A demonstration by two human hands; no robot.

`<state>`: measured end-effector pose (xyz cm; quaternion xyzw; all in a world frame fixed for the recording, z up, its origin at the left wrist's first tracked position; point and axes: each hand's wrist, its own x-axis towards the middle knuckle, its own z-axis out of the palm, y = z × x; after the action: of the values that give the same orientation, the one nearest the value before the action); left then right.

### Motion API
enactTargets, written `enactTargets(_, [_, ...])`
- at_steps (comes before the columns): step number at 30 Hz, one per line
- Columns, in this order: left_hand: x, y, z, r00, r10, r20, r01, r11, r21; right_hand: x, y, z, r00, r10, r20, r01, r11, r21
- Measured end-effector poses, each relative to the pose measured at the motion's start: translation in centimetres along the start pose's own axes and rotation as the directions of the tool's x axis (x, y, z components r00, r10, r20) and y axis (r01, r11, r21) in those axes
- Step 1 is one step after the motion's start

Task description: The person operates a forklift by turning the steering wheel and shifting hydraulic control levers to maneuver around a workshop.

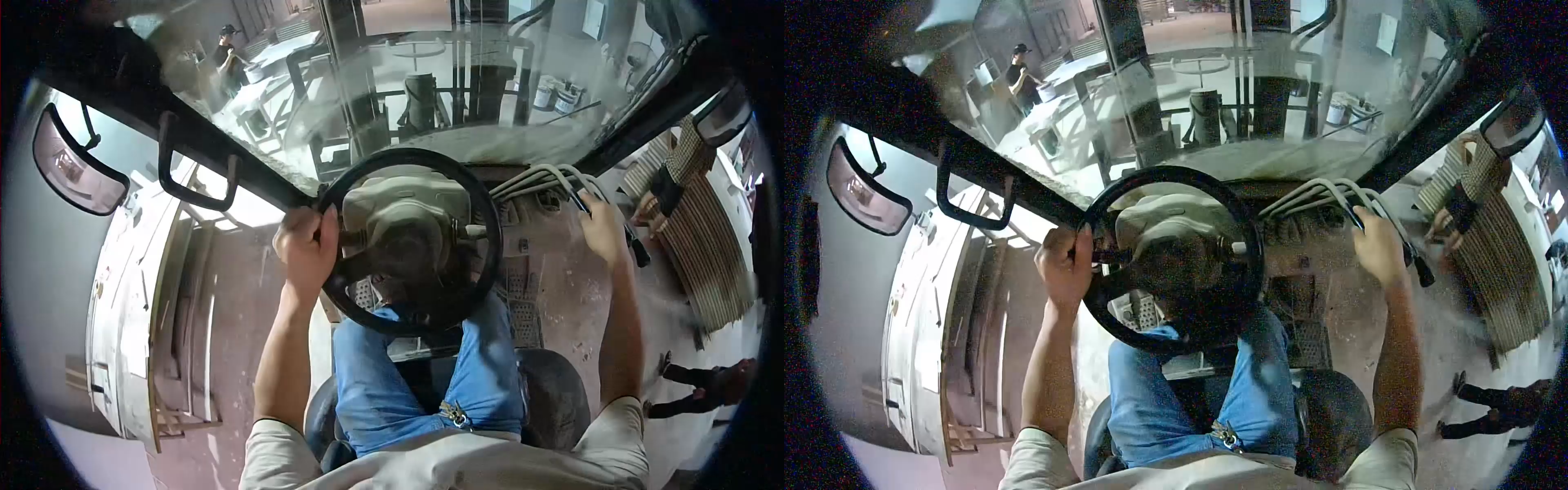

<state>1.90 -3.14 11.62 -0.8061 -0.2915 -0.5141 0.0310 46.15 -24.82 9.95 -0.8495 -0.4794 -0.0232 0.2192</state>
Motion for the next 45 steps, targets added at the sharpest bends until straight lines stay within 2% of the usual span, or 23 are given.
enactTargets(5, [4.0,-2.4,2.9,0.999,-0.049,0.001,0.049,0.999,-0.015,1.4,1.3,3.3,0.986,-0.137,-0.096,0.140,0.990,0.027])
enactTargets(6, [4.7,-2.8,3.5,0.999,-0.032,-0.007,0.032,0.999,-0.011,1.8,0.7,3.1,0.994,-0.103,-0.030,0.102,0.994,-0.030])
enactTargets(10, [6.8,-4.8,5.9,0.999,-0.027,-0.027,0.027,1.000,-0.001,5.1,1.2,5.9,0.999,-0.020,-0.025,0.021,1.000,0.022])
enactTargets(13, [7.5,-5.7,7.1,0.999,0.004,-0.040,-0.006,1.000,-0.029,7.2,2.4,5.8,0.966,-0.195,-0.170,0.184,0.980,-0.078])
enactTargets(14, [7.4,-5.6,7.3,0.999,-0.018,-0.036,0.017,1.000,-0.002,8.1,2.8,5.3,0.972,-0.191,-0.141,0.173,0.977,-0.129])
enactTargets(15, [7.4,-5.1,7.5,0.999,-0.040,-0.034,0.040,0.999,0.025,9.1,2.6,4.4,0.977,-0.184,-0.111,0.162,0.970,-0.179])
enactTargets(16, [7.6,-4.3,7.6,0.996,-0.081,-0.035,0.080,0.997,-0.020,9.8,0.2,1.6,0.993,0.088,0.084,-0.089,0.996,0.010])
enactTargets(17, [7.9,-3.9,7.7,0.996,-0.081,-0.033,0.080,0.997,-0.024,10.9,0.9,1.5,0.992,0.092,0.084,-0.093,0.996,0.008])
enactTargets(19, [8.8,-4.3,8.3,0.994,-0.108,-0.031,0.107,0.994,-0.021,13.9,2.9,2.9,0.977,-0.212,0.004,0.212,0.977,0.001])
enactTargets(20, [9.5,-5.3,9.1,0.992,-0.115,-0.058,0.113,0.993,-0.025,15.9,3.9,4.5,0.969,-0.244,-0.028,0.239,0.963,-0.124])
enactTargets(21, [10.2,-5.8,9.7,0.992,-0.114,-0.052,0.112,0.993,-0.030,16.4,3.2,4.2,0.971,-0.237,-0.026,0.232,0.965,-0.125])
enactTargets(22, [10.8,-5.2,9.8,0.993,-0.111,-0.039,0.110,0.994,-0.030,16.2,2.2,2.8,0.994,-0.088,0.064,0.092,0.994,-0.062])
enactTargets(24, [12.5,-2.9,10.1,0.997,-0.081,-0.008,0.081,0.996,-0.033,15.4,2.0,0.9,0.985,0.062,0.162,-0.062,0.998,-0.008])
enactTargets(27, [15.8,-3.9,14.4,1.000,-0.031,0.005,0.031,0.999,-0.042,17.3,1.6,1.7,0.995,0.071,0.066,-0.071,0.997,0.002])
enactTargets(28, [16.9,-3.9,16.0,0.999,0.041,-0.025,-0.041,0.999,-0.014,17.9,2.1,2.4,1.000,0.008,-0.002,-0.008,0.999,-0.048])
enactTargets(31, [18.6,-2.6,20.7,1.000,-0.019,-0.011,0.018,0.998,-0.066,20.4,2.8,4.3,0.973,-0.181,-0.145,0.170,0.982,-0.085])
enactTargets(33, [19.9,-1.0,23.2,0.999,0.044,0.013,-0.043,0.999,-0.018,21.8,0.7,2.9,0.999,0.007,0.050,-0.002,0.996,-0.085])
enactTargets(34, [20.5,0.4,24.3,0.998,0.064,0.000,-0.064,0.993,-0.095,22.4,0.7,2.7,0.999,-0.030,-0.032,0.029,0.999,-0.032])
enactTargets(35, [20.9,2.3,25.3,0.996,0.083,-0.015,-0.085,0.982,-0.171,22.8,1.0,2.1,0.999,0.036,-0.016,-0.036,0.999,-0.002])
enactTargets(37, [20.6,6.4,26.2,0.978,0.200,0.067,-0.196,0.979,-0.053,22.1,-1.1,-1.4,0.993,0.105,0.054,-0.106,0.994,0.018])
enactTargets(40, [20.2,9.7,28.7,0.967,0.219,0.128,-0.177,0.944,-0.277,24.6,1.0,-1.7,0.995,0.099,0.030,-0.101,0.994,0.048])
enactTargets(41, [20.6,10.2,29.0,0.951,0.291,0.103,-0.253,0.926,-0.281,25.3,1.2,-1.9,0.996,0.088,0.022,-0.089,0.994,0.059])
enactTargets(45, [20.0,10.5,30.5,0.922,0.348,0.167,-0.261,0.880,-0.396,28.0,1.4,-1.3,0.992,0.122,0.029,-0.124,0.990,0.063])
